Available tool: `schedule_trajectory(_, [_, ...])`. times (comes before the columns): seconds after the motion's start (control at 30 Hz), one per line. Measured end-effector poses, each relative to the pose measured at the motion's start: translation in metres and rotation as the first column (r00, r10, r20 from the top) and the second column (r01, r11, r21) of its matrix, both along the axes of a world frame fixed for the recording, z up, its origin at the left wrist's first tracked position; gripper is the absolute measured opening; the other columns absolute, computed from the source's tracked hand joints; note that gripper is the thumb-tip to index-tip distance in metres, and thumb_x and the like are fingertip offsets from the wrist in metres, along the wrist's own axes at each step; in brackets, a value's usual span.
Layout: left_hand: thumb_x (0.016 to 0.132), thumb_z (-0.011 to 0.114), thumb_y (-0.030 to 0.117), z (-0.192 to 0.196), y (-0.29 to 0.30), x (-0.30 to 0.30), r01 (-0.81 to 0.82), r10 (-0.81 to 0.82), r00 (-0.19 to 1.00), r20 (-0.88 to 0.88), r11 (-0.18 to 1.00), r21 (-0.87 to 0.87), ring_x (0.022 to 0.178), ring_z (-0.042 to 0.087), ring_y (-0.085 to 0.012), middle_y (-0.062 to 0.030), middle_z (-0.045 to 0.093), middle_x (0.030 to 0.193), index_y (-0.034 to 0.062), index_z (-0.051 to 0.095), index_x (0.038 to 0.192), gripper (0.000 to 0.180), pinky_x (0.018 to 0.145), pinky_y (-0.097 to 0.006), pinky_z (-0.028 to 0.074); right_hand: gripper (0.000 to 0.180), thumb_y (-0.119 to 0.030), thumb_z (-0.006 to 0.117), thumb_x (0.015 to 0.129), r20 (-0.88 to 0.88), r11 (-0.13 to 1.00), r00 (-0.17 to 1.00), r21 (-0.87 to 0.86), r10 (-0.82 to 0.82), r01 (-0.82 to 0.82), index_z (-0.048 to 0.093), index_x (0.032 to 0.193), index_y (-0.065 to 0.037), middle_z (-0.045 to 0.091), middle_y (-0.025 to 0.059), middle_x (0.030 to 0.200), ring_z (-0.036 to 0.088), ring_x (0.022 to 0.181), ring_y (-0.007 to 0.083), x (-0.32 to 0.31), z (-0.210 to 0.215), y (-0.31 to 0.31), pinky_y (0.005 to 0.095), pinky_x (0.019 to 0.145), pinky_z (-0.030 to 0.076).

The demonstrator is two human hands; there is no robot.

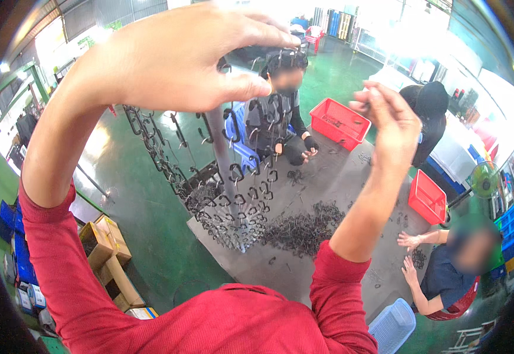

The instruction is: The person attaches small metal hooks onto a vertical metal rod with multiple tiers of hooks. They pick up hooks from a pile on the table and place them onto the rod one by one. The person occasionally rotates the rod to access different sides.

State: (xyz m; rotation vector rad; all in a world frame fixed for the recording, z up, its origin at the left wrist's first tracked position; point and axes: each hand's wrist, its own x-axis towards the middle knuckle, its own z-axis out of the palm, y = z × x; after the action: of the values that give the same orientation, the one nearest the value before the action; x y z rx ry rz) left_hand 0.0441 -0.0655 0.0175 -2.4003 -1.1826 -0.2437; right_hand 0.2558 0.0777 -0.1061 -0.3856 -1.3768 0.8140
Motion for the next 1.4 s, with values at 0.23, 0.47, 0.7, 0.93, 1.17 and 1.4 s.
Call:
schedule_trajectory(0.23, [0.08, 0.06, 0.026, 0.009, 0.0, 0.014, -0.128, 0.136, 0.988, 0.079, 0.987, -0.094, 0.104, 0.052, -0.032, -0.0218, 0.052, 0.109, -0.0046, 0.046, 0.114, 0.048, 0.089, -0.037, 0.042, 0.032, -0.017, 0.065, 0.076, 0.514, 0.607, 0.381, 0.398, -0.769, 0.688, 0.062, 0.108, -0.013, 0.065, 0.011, 0.095, 0.062, 0.091, 0.0206, 0.014, 0.001, 0.006, 0.0312, 0.08, 0.046])
schedule_trajectory(0.47, [0.075, 0.063, 0.018, 0.009, -0.008, 0.014, -0.107, 0.105, 0.994, -0.03, 0.99, -0.09, 0.115, 0.046, -0.0339, -0.0189, 0.05, 0.121, 0.0029, 0.048, 0.122, 0.052, 0.097, -0.04, 0.036, 0.02, -0.006, 0.056, 0.086, 0.155, 0.914, 0.91, 0.079, 0.384, -0.399, 0.06, 0.1, 0.006, 0.065, 0.0103, 0.086, 0.062, 0.078, 0.0128, -0.054, 0.016, -0.024, 0.0241, 0.072, 0.049])
schedule_trajectory(0.7, [0.073, 0.063, 0.016, 0.008, -0.004, 0.002, 0.094, -0.096, 0.995, -0.018, 0.991, -0.094, 0.115, 0.046, -0.0349, -0.0196, 0.048, 0.122, 0.0022, 0.047, 0.122, 0.054, 0.097, -0.039, 0.036, 0.013, -0.004, 0.054, 0.087, 0.114, 0.893, 0.893, 0.068, 0.436, -0.445, 0.061, 0.093, 0.006, 0.063, 0.0084, 0.077, 0.06, 0.069, 0.0119, -0.055, 0.019, -0.03, 0.0238, 0.064, 0.05])
schedule_trajectory(0.93, [0.073, 0.06, 0.012, 0.002, -0.001, 0.002, 0.074, -0.073, 0.997, 0.009, 0.996, -0.048, 0.113, 0.047, -0.0352, -0.0193, 0.049, 0.121, 0.0018, 0.048, 0.122, 0.051, 0.096, -0.039, 0.036, 0.015, -0.008, 0.056, 0.086, -0.076, 0.983, 0.981, 0.06, 0.178, -0.174, 0.061, 0.096, 0.004, 0.062, 0.0089, 0.077, 0.06, 0.068, 0.0139, -0.027, 0.002, -0.018, 0.024, 0.064, 0.05])
schedule_trajectory(1.17, [0.078, 0.06, 0.023, -0.006, -0.005, 0.022, -0.109, 0.1, 0.988, 0.117, 0.991, 0.074, 0.103, 0.053, -0.0316, -0.0194, 0.053, 0.112, -0.0039, 0.048, 0.114, 0.047, 0.088, -0.038, 0.042, 0.026, -0.019, 0.06, 0.082, 0.479, 0.669, 0.518, 0.22, -0.708, 0.71, 0.063, 0.101, -0.002, 0.066, 0.0116, 0.094, 0.063, 0.086, 0.0172, 0.053, -0.006, 0.015, 0.0295, 0.076, 0.047])
schedule_trajectory(1.4, [0.072, 0.063, 0.014, 0.002, -0.001, 0.014, -0.063, 0.064, 0.997, 0.03, 0.997, -0.034, 0.109, 0.05, -0.0336, -0.0183, 0.053, 0.115, 0.0004, 0.05, 0.118, 0.05, 0.092, -0.038, 0.039, 0.018, -0.008, 0.057, 0.085, 0.133, 0.963, 0.966, 0.12, 0.224, -0.24, 0.063, 0.097, 0.004, 0.066, 0.0082, 0.084, 0.061, 0.076, 0.0114, -0.038, 0.012, -0.032, 0.0231, 0.072, 0.047])
